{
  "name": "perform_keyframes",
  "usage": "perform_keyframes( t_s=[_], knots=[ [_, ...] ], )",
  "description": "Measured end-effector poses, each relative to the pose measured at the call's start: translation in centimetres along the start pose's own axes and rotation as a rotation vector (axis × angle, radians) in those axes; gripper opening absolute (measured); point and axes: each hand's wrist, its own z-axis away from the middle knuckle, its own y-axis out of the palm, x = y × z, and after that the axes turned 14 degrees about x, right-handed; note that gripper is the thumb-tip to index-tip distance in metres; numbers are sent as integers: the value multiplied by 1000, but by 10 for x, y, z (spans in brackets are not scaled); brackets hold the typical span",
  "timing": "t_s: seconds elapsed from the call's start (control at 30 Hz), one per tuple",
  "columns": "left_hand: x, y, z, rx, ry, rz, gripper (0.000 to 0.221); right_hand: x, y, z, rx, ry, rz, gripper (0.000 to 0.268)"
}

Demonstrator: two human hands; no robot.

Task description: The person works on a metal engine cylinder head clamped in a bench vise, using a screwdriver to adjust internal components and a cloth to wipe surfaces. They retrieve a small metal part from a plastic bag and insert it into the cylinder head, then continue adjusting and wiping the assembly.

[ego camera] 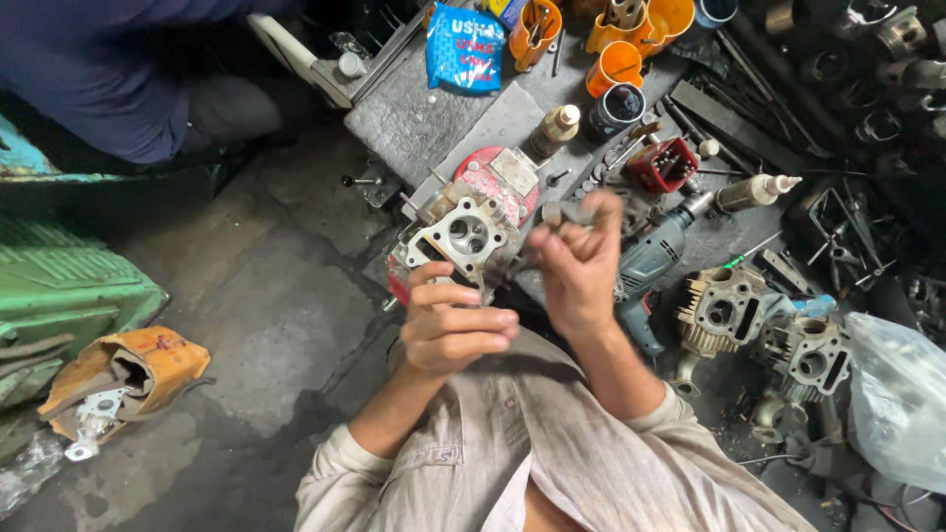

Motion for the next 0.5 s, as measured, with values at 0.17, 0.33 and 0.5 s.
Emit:
perform_keyframes(
  t_s=[0.17,0.33,0.5],
  knots=[
    [14,-12,34,-226,-257,3,26,-4,-11,-30,219,-43,943,37],
    [21,-15,73,-385,-570,177,29,-16,-11,-34,275,132,1032,30],
    [24,-15,89,-412,-645,288,33,-9,-1,-39,302,115,1131,29]
  ],
)
